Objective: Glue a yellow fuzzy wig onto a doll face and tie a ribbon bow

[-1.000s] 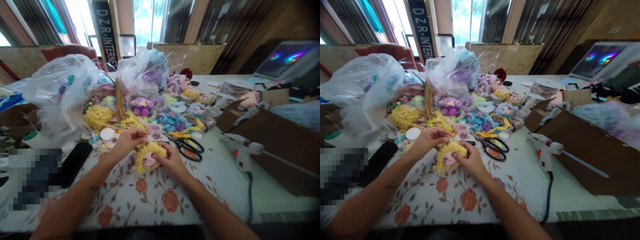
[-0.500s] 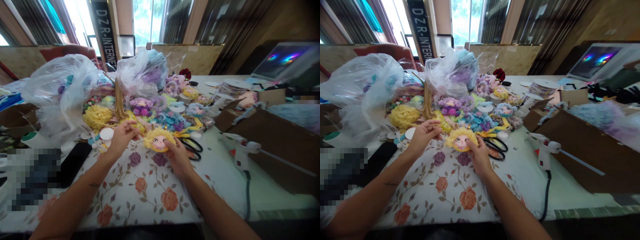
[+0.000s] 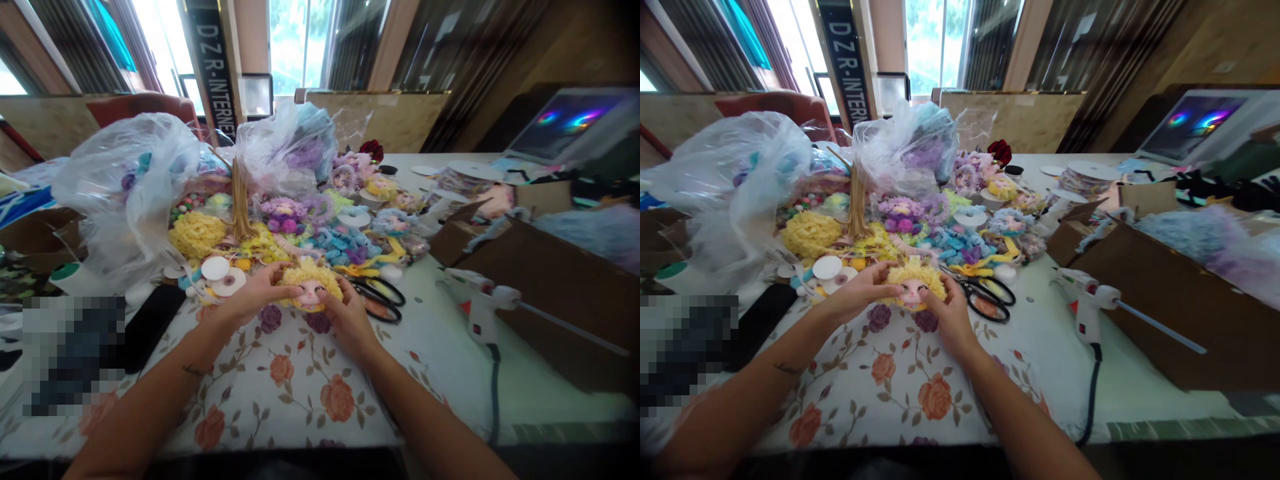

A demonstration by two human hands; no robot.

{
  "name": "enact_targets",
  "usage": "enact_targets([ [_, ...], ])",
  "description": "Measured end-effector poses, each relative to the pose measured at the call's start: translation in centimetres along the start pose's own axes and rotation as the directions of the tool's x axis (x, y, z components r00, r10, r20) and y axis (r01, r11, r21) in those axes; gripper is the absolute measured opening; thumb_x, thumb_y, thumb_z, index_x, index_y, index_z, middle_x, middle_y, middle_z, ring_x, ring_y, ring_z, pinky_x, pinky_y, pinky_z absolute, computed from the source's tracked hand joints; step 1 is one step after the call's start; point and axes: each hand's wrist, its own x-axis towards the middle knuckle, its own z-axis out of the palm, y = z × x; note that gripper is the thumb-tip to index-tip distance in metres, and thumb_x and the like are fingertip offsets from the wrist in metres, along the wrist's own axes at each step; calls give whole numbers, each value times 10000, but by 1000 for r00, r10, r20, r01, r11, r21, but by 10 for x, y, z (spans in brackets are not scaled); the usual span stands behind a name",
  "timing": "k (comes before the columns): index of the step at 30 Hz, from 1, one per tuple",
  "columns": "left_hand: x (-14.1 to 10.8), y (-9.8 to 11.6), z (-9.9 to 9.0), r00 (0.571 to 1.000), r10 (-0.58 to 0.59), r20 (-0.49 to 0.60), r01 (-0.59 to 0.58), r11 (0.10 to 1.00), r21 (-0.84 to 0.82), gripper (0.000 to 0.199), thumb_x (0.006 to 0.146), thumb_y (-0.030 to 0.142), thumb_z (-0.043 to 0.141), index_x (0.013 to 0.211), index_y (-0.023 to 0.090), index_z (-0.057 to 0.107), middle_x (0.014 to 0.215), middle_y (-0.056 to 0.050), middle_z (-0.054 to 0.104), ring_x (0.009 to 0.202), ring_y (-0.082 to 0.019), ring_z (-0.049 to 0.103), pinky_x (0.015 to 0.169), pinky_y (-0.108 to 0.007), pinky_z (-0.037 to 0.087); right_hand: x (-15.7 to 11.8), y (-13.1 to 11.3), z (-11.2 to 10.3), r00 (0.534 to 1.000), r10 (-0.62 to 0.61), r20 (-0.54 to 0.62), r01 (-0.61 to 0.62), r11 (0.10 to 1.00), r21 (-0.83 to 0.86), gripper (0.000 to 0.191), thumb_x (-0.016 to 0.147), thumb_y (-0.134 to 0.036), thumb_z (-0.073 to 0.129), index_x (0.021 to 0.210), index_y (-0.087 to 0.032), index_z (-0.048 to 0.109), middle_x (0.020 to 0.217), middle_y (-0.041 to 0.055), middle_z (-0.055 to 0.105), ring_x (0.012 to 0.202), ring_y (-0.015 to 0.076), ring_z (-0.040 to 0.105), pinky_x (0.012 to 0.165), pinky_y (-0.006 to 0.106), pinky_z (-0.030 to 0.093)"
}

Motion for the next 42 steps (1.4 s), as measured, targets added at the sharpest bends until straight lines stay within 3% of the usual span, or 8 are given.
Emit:
enact_targets([
  [8,-13,-5,-3,992,86,-87,-89,995,-33,486,624,282,777,1075,179,628,1055,-57,670,965,-221,606,799,-298,457,-1,2,-1,990,-2,140,30,979,-201,575,670,-337,765,1179,-240,516,1168,63,628,1074,236,606,936,387,479],
  [16,-26,-22,-27,980,58,-188,-89,983,-160,441,609,228,782,1027,156,663,1043,-75,691,959,-217,622,848,-314,450,4,17,-7,975,67,211,22,919,-395,485,693,-387,709,1107,-203,536,914,67,659,793,216,670,754,405,552],
  [18,-25,-27,-31,974,25,-225,-85,961,-263,391,609,221,785,977,159,667,986,-53,693,901,-181,627,787,-274,461,6,20,-10,978,-67,197,165,826,-539,419,737,-360,660,1105,-192,552,932,87,659,808,225,661,771,425,543],
  [21,-24,-33,-33,962,-3,-274,-112,908,-404,337,613,221,784,924,175,664,904,-11,683,797,-124,620,674,-214,462,10,19,-18,914,-305,269,392,485,-782,337,773,-256,599,1101,-177,600,1024,120,652,923,265,622,869,488,490],
  [25,-26,-33,-34,944,-21,-328,-173,817,-551,277,607,162,773,861,171,664,807,16,676,697,-97,617,608,-191,480,17,19,-26,830,-295,473,520,105,-847,288,760,-183,616,1038,-137,675,1102,149,634,1064,316,533,953,510,430],
  [32,-31,-26,-44,904,-105,-415,-298,542,-786,208,727,96,631,927,152,653,899,-41,713,795,-168,680,678,-275,577,20,23,-31,838,-310,449,451,-71,-890,374,813,-202,599,1172,-108,639,1202,168,605,1119,320,505,982,505,414],
  [36,-34,-24,-48,885,-119,-450,-332,516,-790,166,776,99,582,921,148,645,892,-60,717,790,-198,693,632,-305,593,20,26,-30,816,-320,481,468,-120,-875,338,835,-176,563,1155,-134,660,1211,163,612,1114,325,514,955,518,429],
  [42,-34,-24,-45,872,-116,-477,-349,536,-769,165,770,71,585,908,140,644,896,-62,718,789,-200,697,637,-305,602,20,19,-27,716,-232,658,644,-142,-751,292,843,-93,506,1047,-154,705,1188,145,638,1066,288,546,909,475,463],
])
